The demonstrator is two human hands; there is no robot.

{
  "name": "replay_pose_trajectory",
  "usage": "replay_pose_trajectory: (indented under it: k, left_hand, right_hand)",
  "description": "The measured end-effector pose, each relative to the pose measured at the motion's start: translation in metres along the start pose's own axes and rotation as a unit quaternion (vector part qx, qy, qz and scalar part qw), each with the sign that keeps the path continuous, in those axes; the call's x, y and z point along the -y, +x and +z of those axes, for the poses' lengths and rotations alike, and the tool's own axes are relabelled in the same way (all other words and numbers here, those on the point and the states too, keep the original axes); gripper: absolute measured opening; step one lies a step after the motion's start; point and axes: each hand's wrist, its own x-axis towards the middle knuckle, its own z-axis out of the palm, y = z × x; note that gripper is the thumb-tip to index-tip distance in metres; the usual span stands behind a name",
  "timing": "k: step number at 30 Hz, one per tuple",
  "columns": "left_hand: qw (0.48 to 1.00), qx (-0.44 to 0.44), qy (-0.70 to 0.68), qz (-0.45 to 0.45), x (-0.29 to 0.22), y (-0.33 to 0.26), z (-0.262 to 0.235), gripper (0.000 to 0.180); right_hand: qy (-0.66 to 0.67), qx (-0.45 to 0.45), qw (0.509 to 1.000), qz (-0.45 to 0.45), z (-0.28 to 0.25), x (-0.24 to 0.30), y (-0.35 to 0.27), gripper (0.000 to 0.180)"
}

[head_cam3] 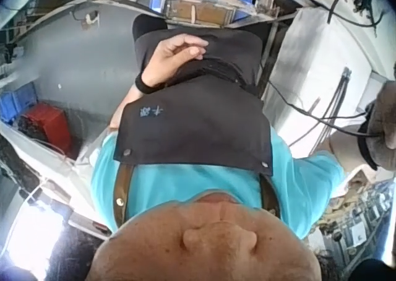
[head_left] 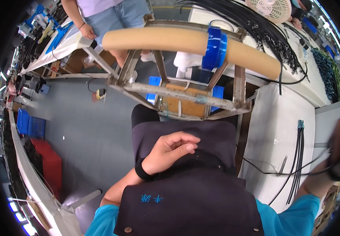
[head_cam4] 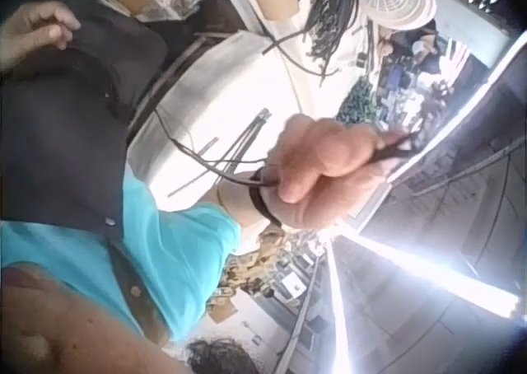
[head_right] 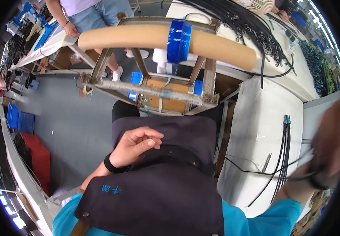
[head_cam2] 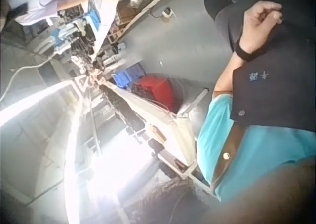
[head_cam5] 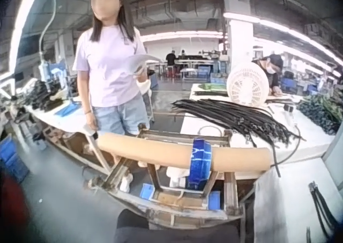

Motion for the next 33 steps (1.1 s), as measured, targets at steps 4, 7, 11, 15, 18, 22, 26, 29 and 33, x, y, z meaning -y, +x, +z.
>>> replay_pose_trajectory:
  k: [4,7,11,15,18,22,26,29,33]
  left_hand:
    - [0.99,0.04,-0.057,0.12,-0.026,-0.026,0.004,0.028]
    - [0.983,-0.009,-0.116,0.141,-0.032,-0.039,0.013,0.053]
    - [0.977,-0.09,-0.128,0.141,-0.038,-0.053,0.005,0.052]
    - [0.973,-0.134,-0.143,0.121,-0.024,-0.061,-0.012,0.011]
    - [0.969,-0.18,-0.098,0.137,-0.016,-0.055,-0.011,0.008]
    - [0.964,-0.19,0.078,0.169,0.005,-0.046,-0.017,0.009]
    - [0.951,-0.231,-0.116,0.169,0.006,-0.039,-0.006,0.012]
    - [0.938,-0.259,-0.18,0.141,0.008,-0.039,-0.018,0.011]
    - [0.939,-0.268,-0.13,0.17,0.006,-0.041,-0.019,0.007]
  right_hand:
    - [0.05,-0.021,0.982,0.184,0.07,-0.122,0.02,0.013]
    - [0.024,0.013,0.975,0.222,0.09,-0.17,0.024,0.009]
    - [0.025,0.038,0.975,0.216,0.105,-0.2,0.025,0.012]
    - [-0.04,0.054,0.968,0.241,0.112,-0.215,0.027,0.014]
    - [-0.22,-0.007,0.97,0.102,0.113,-0.23,0.025,0.033]
    - [-0.42,0.007,0.896,-0.144,0.117,-0.238,0.024,0.05]
    - [-0.41,-0.048,0.902,-0.127,0.12,-0.263,0.017,0.031]
    - [-0.402,-0.085,0.907,-0.095,0.117,-0.274,-0.001,0.019]
    - [-0.408,0.014,0.911,0.057,0.085,-0.27,-0.024,0.024]
